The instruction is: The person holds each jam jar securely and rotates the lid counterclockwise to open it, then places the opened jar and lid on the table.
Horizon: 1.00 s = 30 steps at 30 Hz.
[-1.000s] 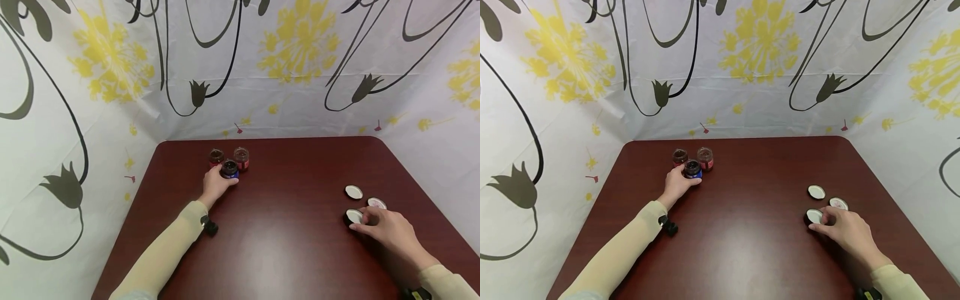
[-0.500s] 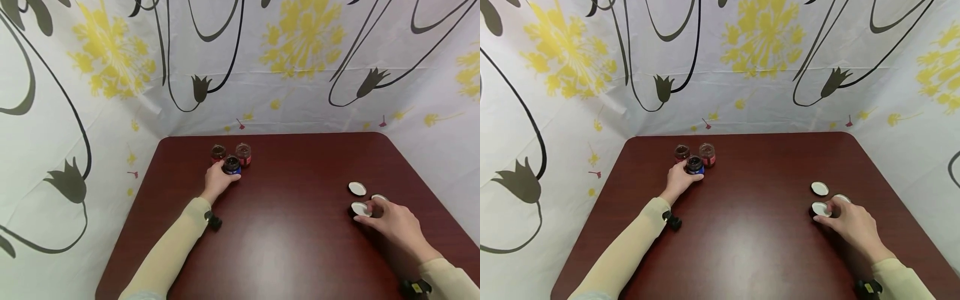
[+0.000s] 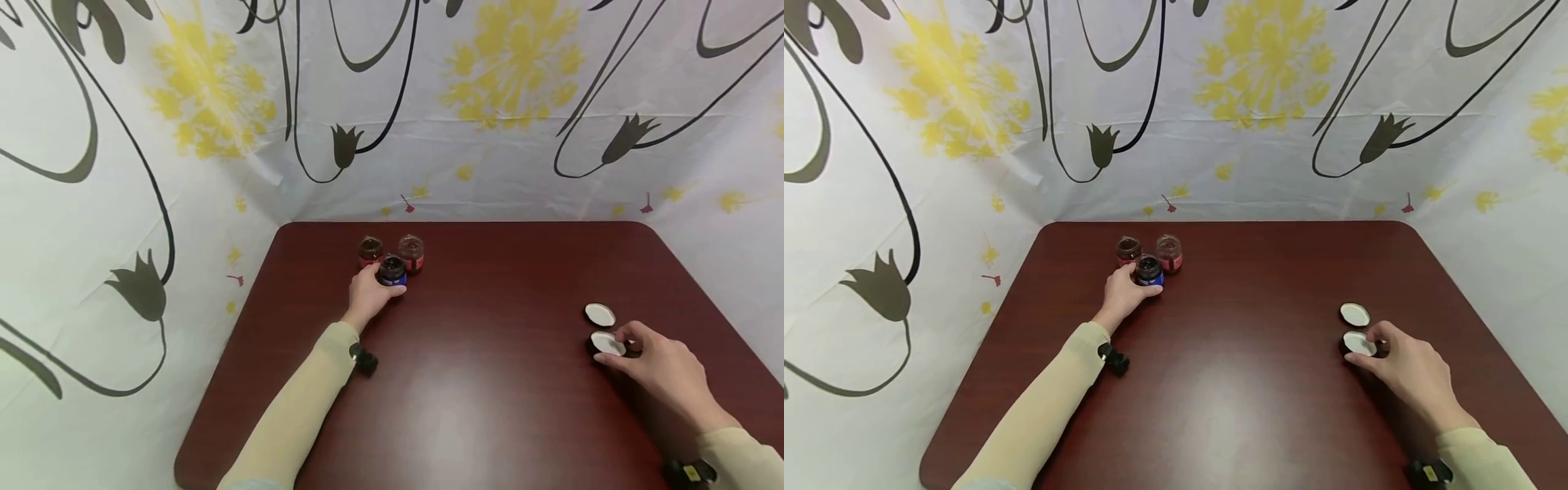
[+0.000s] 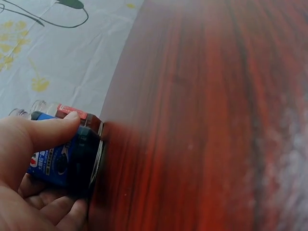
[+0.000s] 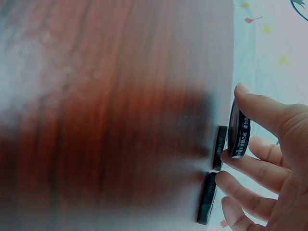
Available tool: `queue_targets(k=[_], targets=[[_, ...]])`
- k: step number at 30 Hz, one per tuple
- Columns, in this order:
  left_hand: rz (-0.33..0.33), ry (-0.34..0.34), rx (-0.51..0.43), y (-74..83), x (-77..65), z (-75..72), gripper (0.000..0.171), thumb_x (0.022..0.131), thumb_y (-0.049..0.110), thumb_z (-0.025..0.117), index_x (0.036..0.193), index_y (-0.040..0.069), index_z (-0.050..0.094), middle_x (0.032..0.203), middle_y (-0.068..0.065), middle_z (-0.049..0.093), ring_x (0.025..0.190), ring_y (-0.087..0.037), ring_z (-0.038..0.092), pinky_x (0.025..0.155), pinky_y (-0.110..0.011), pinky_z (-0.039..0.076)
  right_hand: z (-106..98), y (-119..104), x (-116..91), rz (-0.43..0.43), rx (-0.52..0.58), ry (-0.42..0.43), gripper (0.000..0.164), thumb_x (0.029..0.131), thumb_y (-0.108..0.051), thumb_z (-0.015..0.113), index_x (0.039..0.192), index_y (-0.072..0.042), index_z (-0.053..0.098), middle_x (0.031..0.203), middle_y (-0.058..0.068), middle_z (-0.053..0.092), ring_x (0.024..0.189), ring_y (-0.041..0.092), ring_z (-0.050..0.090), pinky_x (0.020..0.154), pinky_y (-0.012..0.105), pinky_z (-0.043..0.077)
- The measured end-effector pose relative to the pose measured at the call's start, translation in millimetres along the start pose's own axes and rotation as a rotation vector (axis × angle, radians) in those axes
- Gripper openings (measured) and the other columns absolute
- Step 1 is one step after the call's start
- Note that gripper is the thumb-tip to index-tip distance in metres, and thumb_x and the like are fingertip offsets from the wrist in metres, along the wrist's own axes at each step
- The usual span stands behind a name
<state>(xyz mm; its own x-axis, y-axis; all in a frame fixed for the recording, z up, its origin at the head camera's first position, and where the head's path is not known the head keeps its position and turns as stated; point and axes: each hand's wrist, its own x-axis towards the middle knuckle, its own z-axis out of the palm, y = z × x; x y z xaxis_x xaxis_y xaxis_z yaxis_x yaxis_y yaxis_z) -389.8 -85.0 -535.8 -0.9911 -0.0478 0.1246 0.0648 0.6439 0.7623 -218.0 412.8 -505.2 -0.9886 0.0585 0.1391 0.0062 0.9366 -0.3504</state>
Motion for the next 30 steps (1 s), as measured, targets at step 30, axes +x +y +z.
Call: queue_targets(k=[30], targets=[[-0.003,-0.021,-0.048,-1.0,-2.6,-0.5,0.077,0.073,0.039,0.091,0.137,0.008,0.061,0.130,-0.009,0.065,0.120,-0.027,0.060,0.101,-0.045,0.047,5.6,4.5,3.3,-0.078,-0.062,-0.046,0.080,0.075,-0.065,0.078,0.132,-0.012,0.063,0.111,0.019,0.070,0.080,0.039,0.064,0.047,0.037,0.037]])
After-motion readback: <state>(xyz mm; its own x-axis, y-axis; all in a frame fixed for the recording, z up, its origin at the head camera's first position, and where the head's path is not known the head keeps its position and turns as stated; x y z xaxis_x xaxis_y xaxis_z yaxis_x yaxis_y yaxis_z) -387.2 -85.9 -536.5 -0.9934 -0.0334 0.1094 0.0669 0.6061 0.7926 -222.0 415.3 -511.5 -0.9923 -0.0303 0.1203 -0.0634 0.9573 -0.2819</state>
